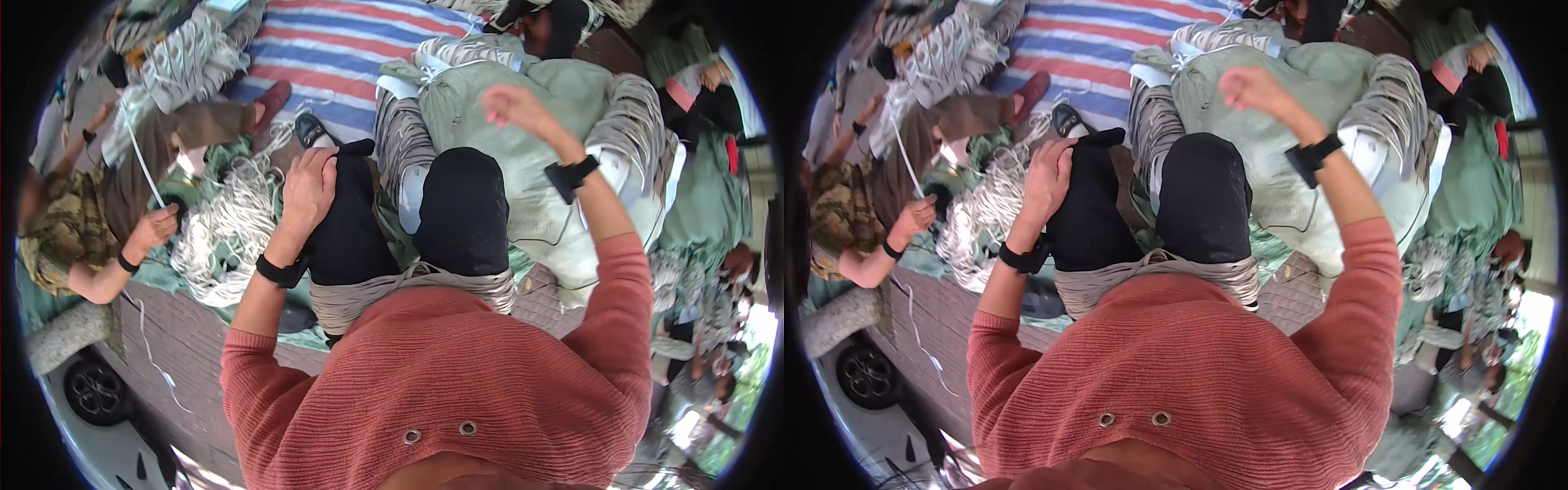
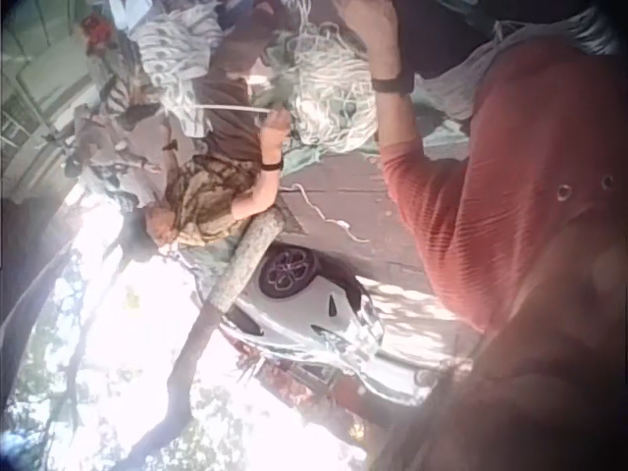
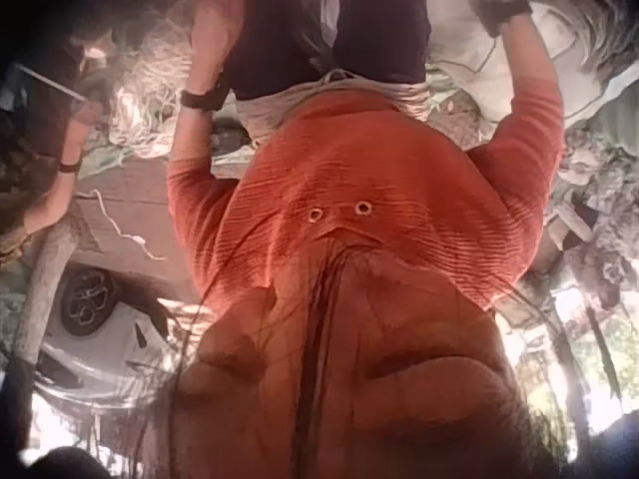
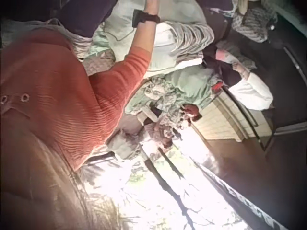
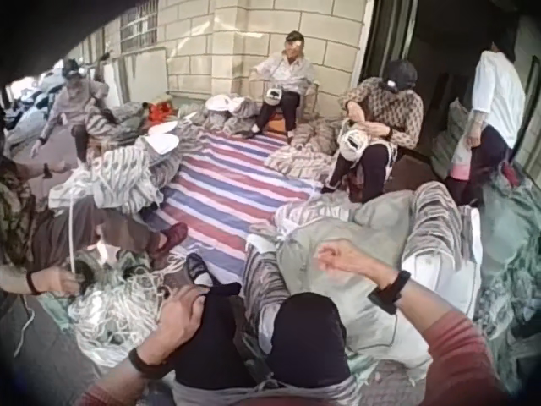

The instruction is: The person sits on a mat and laces a beige sneaker by hand. They repeatedly thread the white shoelace through the eyelets, pull it tight, and adjust the fit, working on the shoe resting on their lap.

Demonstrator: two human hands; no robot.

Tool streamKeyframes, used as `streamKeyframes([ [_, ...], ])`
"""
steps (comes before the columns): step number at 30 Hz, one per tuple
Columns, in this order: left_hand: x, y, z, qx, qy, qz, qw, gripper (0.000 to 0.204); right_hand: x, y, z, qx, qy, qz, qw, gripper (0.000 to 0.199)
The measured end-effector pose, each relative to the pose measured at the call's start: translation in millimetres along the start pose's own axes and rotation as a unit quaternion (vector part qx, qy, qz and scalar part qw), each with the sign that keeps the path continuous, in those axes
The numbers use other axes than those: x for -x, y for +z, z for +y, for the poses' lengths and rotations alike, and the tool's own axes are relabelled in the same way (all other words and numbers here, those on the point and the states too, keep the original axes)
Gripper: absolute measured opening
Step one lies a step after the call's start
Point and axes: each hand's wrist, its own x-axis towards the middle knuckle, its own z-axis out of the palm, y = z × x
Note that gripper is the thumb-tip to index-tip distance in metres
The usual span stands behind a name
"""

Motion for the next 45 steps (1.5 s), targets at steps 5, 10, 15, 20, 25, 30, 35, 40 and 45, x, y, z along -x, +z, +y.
streamKeyframes([
  [5,-1.2,-4.3,-13.0,0.071,-0.077,0.004,0.994,0.019,-77.1,106.2,127.1,0.304,-0.139,-0.165,0.928,0.023],
  [10,2.0,-22.6,-22.6,0.085,-0.139,-0.018,0.986,0.021,-110.4,173.6,163.9,0.588,-0.113,-0.244,0.763,0.031],
  [15,-2.3,-28.9,-26.0,0.08,-0.168,-0.037,0.982,0.023,-129.3,205.3,171.8,0.601,0.044,-0.312,0.734,0.037],
  [20,-1.3,-29.6,-28.9,0.107,-0.177,-0.035,0.978,0.026,-153.1,200.8,193.1,0.615,-0.017,-0.334,0.714,0.026],
  [25,0.8,-29.0,-30.9,0.121,-0.179,-0.033,0.976,0.026,-160.5,175.0,129.9,0.581,-0.047,-0.4,0.707,0.024],
  [30,2.6,-26.5,-30.8,0.14,-0.177,-0.026,0.974,0.024,-155.5,121.8,68.2,0.529,-0.064,-0.295,0.793,0.023],
  [35,2.9,-18.6,-27.9,0.14,-0.139,-0.018,0.98,0.022,-142.5,64.2,12.6,0.524,-0.042,-0.034,0.85,0.028],
  [40,-2.5,-7.9,-19.2,0.137,-0.118,-0.033,0.983,0.02,-96.1,8.7,-43.1,0.305,0.002,0.19,0.933,0.037],
  [45,-20.5,4.4,-5.2,0.09,-0.036,-0.006,0.995,0.025,-32.7,-6.9,-24.8,-0.029,-0.055,0.19,0.98,0.043],
])
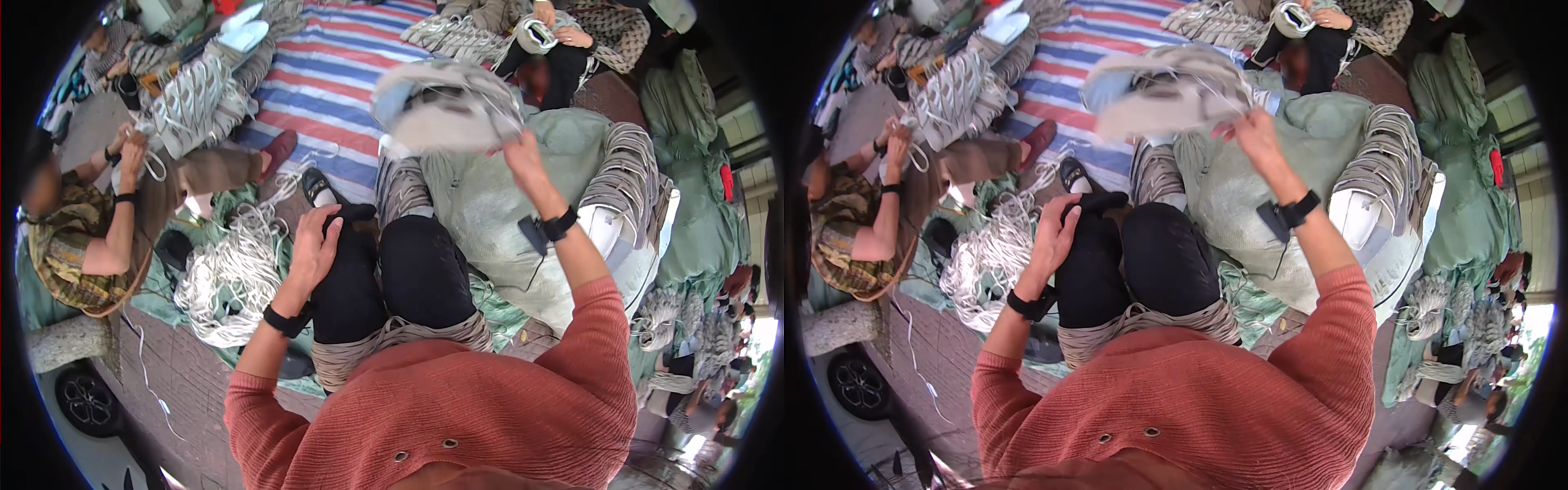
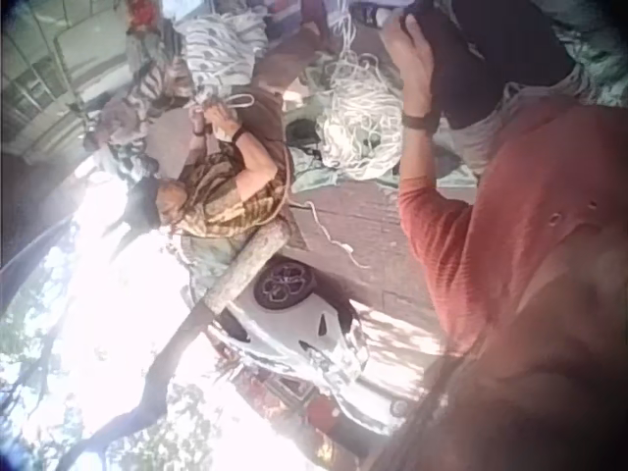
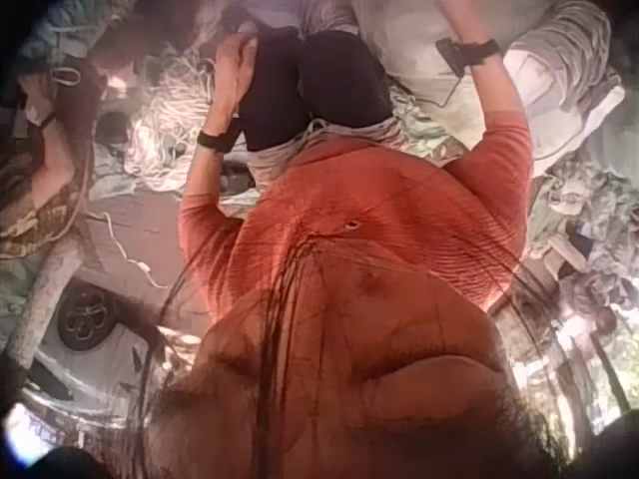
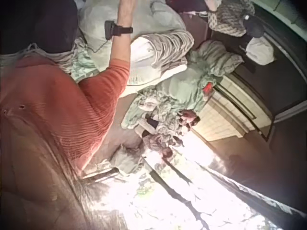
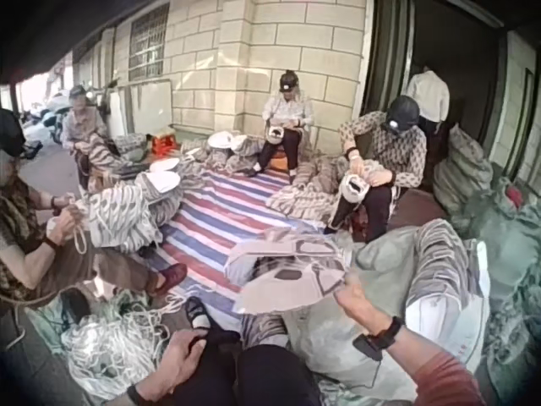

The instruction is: The person sits on a mat and laces a beige sneaker by hand. They repeatedly thread the white shoelace through the eyelets, pull it tight, and adjust the fit, working on the shoe resting on their lap.

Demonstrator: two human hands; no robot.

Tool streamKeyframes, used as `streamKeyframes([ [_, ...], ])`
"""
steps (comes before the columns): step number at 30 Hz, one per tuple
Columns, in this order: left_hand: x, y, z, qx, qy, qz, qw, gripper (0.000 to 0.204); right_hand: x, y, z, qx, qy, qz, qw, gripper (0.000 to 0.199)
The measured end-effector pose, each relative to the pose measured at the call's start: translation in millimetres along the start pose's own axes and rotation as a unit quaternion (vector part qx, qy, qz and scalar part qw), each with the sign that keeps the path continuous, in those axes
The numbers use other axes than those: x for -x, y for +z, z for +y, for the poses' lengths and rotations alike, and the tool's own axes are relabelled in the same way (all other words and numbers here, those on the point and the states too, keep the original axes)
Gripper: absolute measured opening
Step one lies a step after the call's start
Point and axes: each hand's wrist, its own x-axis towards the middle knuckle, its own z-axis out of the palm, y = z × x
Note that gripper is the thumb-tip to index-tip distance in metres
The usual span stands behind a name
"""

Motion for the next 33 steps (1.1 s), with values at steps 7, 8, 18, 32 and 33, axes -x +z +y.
streamKeyframes([
  [7,-15.5,22.3,71.1,0.62,-0.312,-0.175,0.699,0.061,115.6,68.8,32.5,-0.369,0.084,-0.083,0.922,0.041],
  [8,-14.1,27.8,84.5,0.644,-0.329,-0.135,0.677,0.06,115.7,71.6,40.7,-0.285,0.013,-0.093,0.954,0.042],
  [18,-20.7,34.3,44.5,0.604,-0.349,-0.124,0.706,0.036,67.4,28.5,17.8,-0.11,0.122,-0.159,0.973,0.048],
  [32,-52.0,71.5,11.2,0.613,-0.348,-0.171,0.689,0.041,40.1,48.4,6.3,-0.371,0.131,-0.21,0.895,0.038],
  [33,-50.6,73.6,12.7,0.621,-0.365,-0.138,0.68,0.038,41.1,45.2,5.7,-0.39,0.133,-0.202,0.889,0.038],
])
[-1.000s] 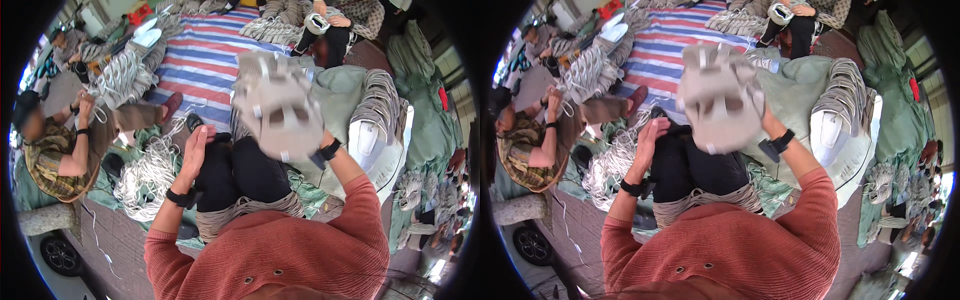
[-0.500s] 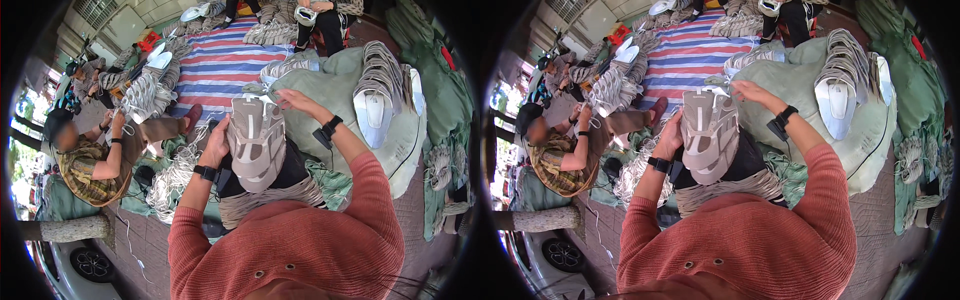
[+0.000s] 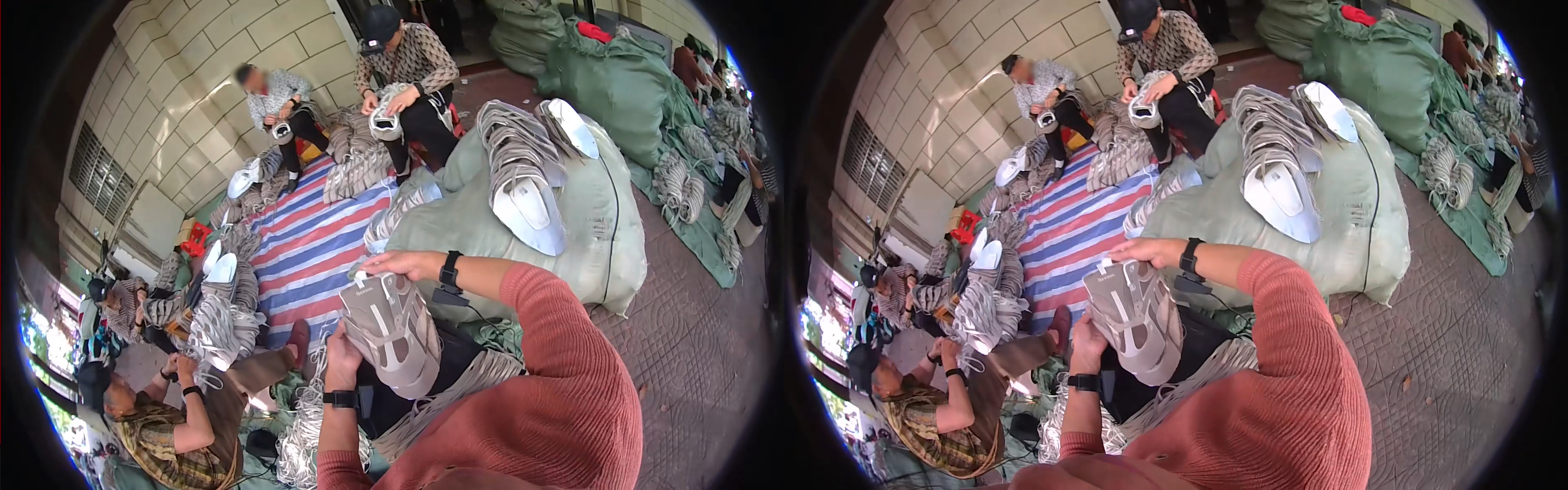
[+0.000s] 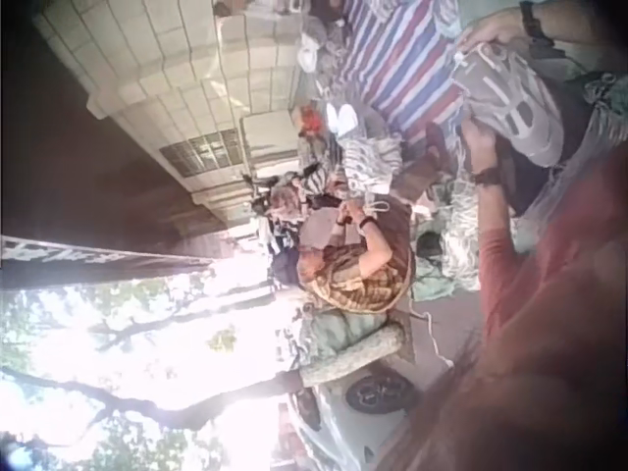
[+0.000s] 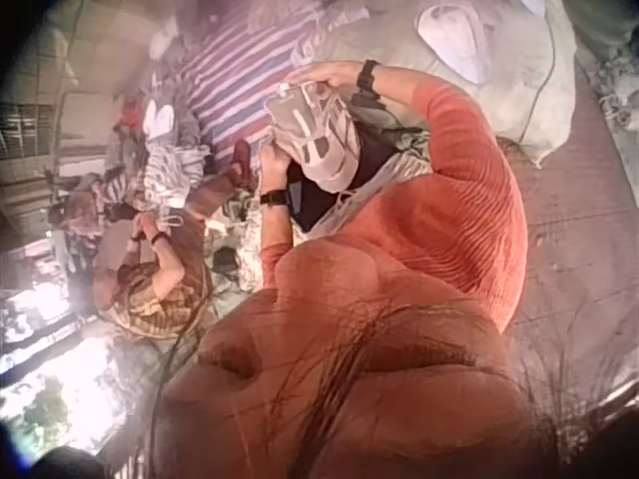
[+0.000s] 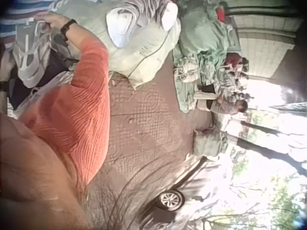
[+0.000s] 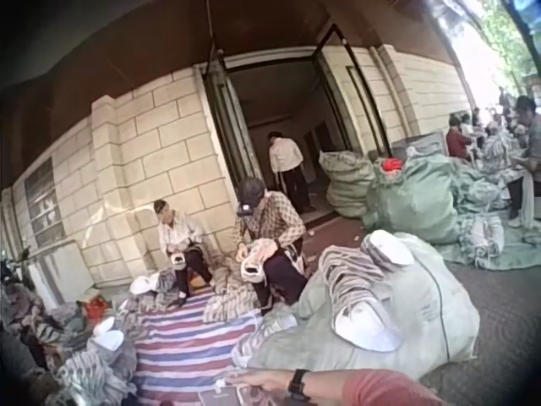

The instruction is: The person sits on a mat and laces a beige sneaker by hand. They repeatedly thread the white shoelace through the eyelets, pull it tight, and adjust the fit, working on the shoe resting on their lap.

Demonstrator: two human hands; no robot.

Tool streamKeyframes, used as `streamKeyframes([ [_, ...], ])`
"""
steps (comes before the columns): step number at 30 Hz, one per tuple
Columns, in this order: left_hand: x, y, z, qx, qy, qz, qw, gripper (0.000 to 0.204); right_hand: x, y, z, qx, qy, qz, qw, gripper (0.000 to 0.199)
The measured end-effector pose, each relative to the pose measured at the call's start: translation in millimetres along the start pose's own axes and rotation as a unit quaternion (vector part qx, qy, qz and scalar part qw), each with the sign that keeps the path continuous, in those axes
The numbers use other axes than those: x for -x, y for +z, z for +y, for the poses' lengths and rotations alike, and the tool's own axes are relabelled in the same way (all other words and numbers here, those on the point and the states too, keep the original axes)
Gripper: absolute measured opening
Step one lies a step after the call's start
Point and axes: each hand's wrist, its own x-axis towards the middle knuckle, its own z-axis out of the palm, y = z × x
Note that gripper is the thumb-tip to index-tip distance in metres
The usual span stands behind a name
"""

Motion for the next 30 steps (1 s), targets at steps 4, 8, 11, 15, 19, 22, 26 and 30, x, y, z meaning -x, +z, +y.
streamKeyframes([
  [4,7.2,-2.2,-2.0,-0.043,0.007,-0.019,0.999,0.034,0.8,-3.5,-14.2,-0.049,-0.042,0.022,0.998,0.039],
  [8,4.7,-36.7,-12.6,-0.134,0.024,0.063,0.989,0.036,1.8,9.4,-22.4,0.122,-0.05,-0.029,0.991,0.041],
  [11,-1.9,-25.4,-17.0,-0.127,-0.017,0.044,0.991,0.036,-14.8,4.7,10.7,0.242,-0.014,-0.019,0.97,0.04],
  [15,-9.7,-64.2,-17.2,-0.072,0.001,0.051,0.996,0.037,-26.7,1.0,34.5,0.207,0.053,-0.009,0.977,0.035],
  [19,43.1,32.2,-13.2,-0.221,0.02,0.129,0.966,0.071,-19.5,-9.0,39.7,0.303,0.007,0.018,0.953,0.032],
  [22,52.4,36.3,-16.9,-0.409,0.229,0.083,0.879,0.066,-18.6,8.1,32.2,0.417,-0.202,0.028,0.886,0.031],
  [26,49.3,34.0,-6.2,-0.551,0.229,0.084,0.798,0.056,1.3,30.2,29.4,0.522,-0.302,0.058,0.795,0.035],
  [30,40.4,23.1,8.9,-0.549,0.227,0.055,0.802,0.047,26.0,56.1,14.2,0.42,-0.161,0.024,0.893,0.04],
])
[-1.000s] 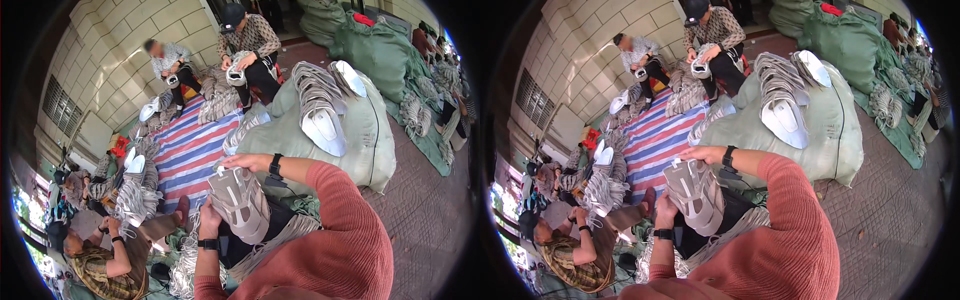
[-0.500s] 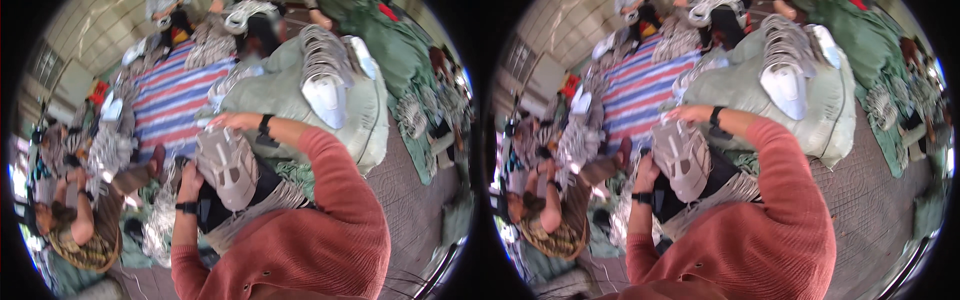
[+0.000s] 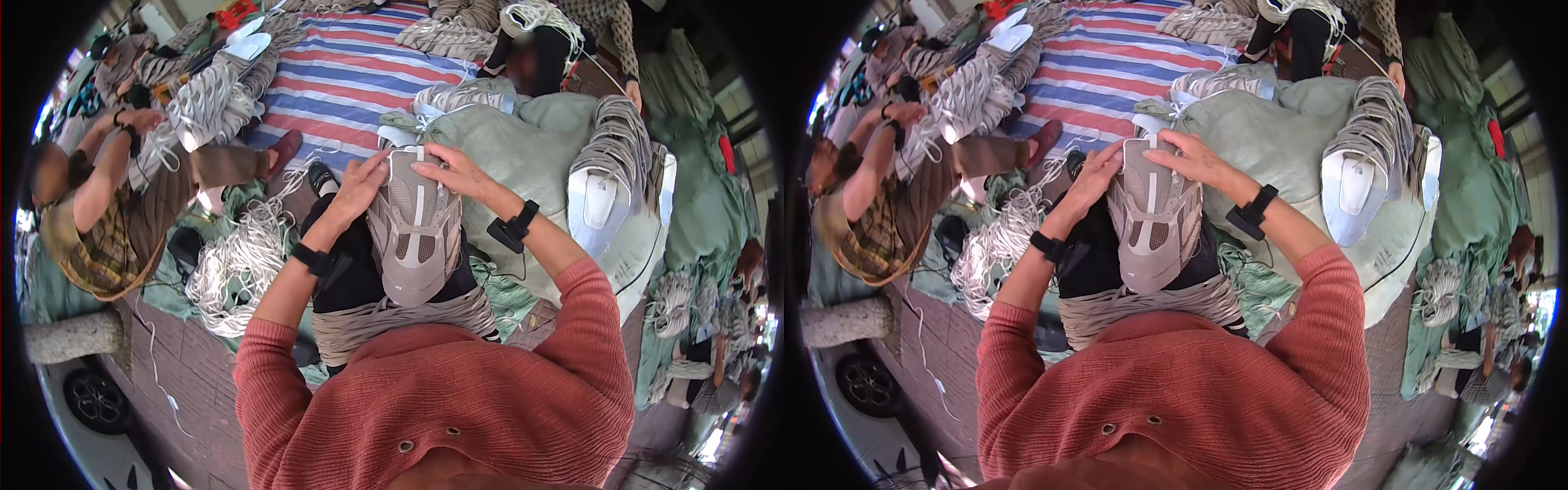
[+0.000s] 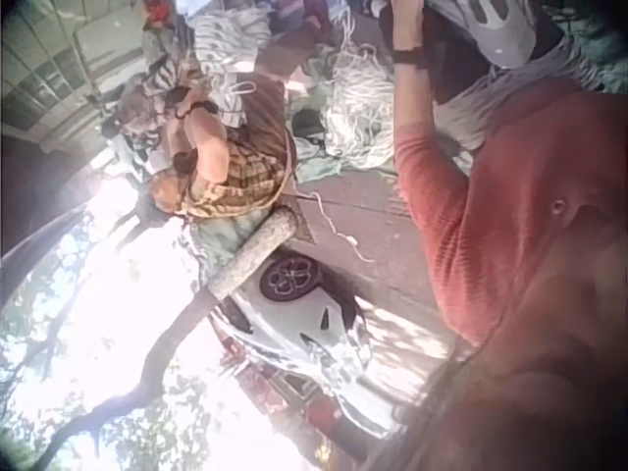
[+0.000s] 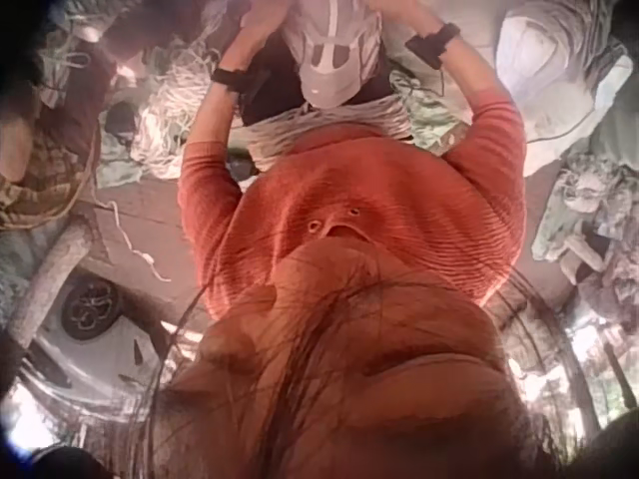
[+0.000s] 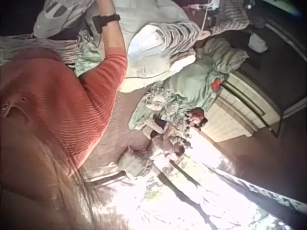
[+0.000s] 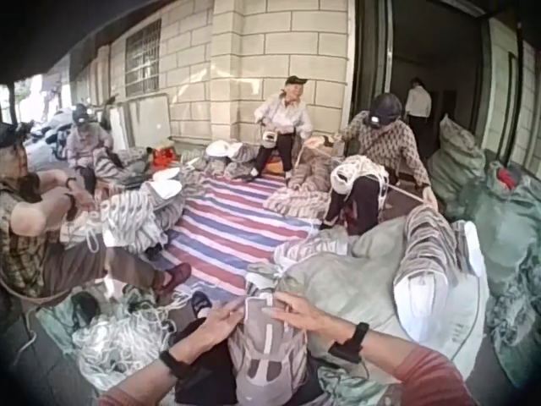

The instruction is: The person sits on a mat and laces a beige sneaker by hand. They repeatedly thread the white shoelace through the eyelets, pull it tight, and adjust the fit, working on the shoe resting on their lap.

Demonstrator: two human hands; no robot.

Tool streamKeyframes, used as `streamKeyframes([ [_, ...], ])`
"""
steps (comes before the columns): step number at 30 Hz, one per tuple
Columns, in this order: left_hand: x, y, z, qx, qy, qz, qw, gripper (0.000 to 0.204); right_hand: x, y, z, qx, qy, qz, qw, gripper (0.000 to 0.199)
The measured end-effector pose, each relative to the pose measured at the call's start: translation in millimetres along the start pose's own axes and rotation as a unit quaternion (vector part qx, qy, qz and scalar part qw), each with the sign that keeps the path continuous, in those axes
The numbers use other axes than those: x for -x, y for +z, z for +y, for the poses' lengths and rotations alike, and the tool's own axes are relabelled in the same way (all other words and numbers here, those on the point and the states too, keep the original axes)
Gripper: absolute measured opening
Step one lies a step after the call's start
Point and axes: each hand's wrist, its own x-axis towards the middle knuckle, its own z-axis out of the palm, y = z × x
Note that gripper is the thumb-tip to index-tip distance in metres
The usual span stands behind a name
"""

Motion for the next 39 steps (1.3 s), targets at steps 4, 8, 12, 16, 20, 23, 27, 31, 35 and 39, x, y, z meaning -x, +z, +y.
streamKeyframes([
  [4,8.8,-10.3,19.6,-0.169,0.049,-0.027,0.984,0.04,13.7,-0.3,-23.6,-0.037,0.009,-0.026,0.999,0.047],
  [8,16.5,-17.3,29.1,-0.2,0.081,-0.017,0.976,0.033,15.5,8.5,-15.1,0.073,-0.014,-0.029,0.997,0.058],
  [12,28.8,-29.2,36.2,-0.141,0.038,-0.029,0.989,0.029,11.6,20.7,-18.2,0.238,-0.021,-0.043,0.97,0.062],
  [16,34.3,-24.4,46.0,-0.097,0.009,0.012,0.995,0.032,6.7,33.6,-39.5,0.341,0.004,-0.072,0.937,0.057],
  [20,20.5,2.8,57.5,-0.138,0.122,0.107,0.977,0.03,-6.7,56.2,-49.7,0.434,0.009,-0.114,0.894,0.054],
  [23,13.9,1.4,34.5,-0.091,0.038,0.096,0.99,0.029,-4.0,61.9,-23.0,0.327,-0.054,-0.014,0.943,0.053],
  [27,37.6,10.0,0.7,0.012,-0.057,0.064,0.996,0.035,-1.7,46.9,-13.8,0.104,-0.004,0.008,0.995,0.048],
  [31,42.7,21.4,21.6,-0.109,-0.047,0.097,0.988,0.043,-1.5,33.8,9.2,-0.163,0.014,0.051,0.985,0.027],
  [35,48.4,30.9,38.0,-0.325,0.074,0.088,0.939,0.061,13.2,28.6,19.6,-0.308,0.054,0.112,0.943,0.019],
  [39,49.8,45.2,26.2,-0.386,0.09,0.108,0.912,0.06,13.6,30.4,23.9,-0.317,0.072,0.085,0.942,0.012],
])
